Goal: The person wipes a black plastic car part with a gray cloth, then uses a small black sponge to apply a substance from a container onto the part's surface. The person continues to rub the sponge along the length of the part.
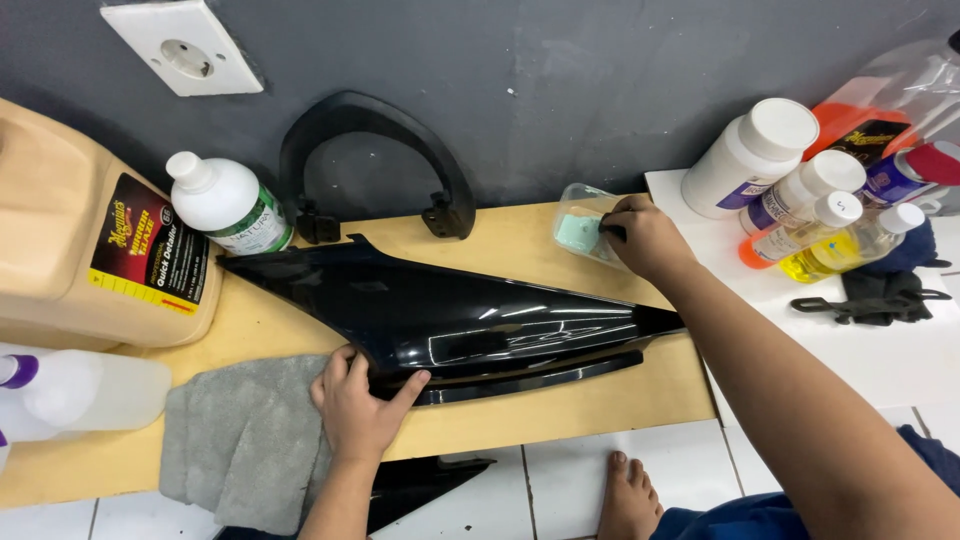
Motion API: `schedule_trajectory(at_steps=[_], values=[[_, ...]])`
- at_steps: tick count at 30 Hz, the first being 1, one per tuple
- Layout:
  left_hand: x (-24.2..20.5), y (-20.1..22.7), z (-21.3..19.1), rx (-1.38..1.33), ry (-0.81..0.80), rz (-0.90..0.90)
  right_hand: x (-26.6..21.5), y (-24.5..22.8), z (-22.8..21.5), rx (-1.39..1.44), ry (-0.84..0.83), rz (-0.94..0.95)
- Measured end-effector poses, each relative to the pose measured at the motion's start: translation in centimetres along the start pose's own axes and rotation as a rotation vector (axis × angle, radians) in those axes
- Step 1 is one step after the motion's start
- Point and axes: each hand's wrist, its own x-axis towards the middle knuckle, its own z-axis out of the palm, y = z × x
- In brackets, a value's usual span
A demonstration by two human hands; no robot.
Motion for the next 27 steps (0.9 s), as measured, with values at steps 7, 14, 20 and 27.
schedule_trajectory(at_steps=[7,14,20,27], values=[[-0.1,-0.1,0.1,0.004,0.019,0.024,-0.1,0.8,0.8,0.008,0.039,-0.042],[-0.1,-0.1,0.2,0.004,0.037,0.038,-0.3,0.4,0.4,0.027,0.042,-0.073],[-0.1,-0.1,0.1,0.000,0.024,0.032,-0.3,0.2,0.2,0.025,0.063,-0.113],[0.0,0.1,-0.1,-0.005,0.011,0.021,-0.4,-0.1,-0.2,0.021,0.016,-0.058]])
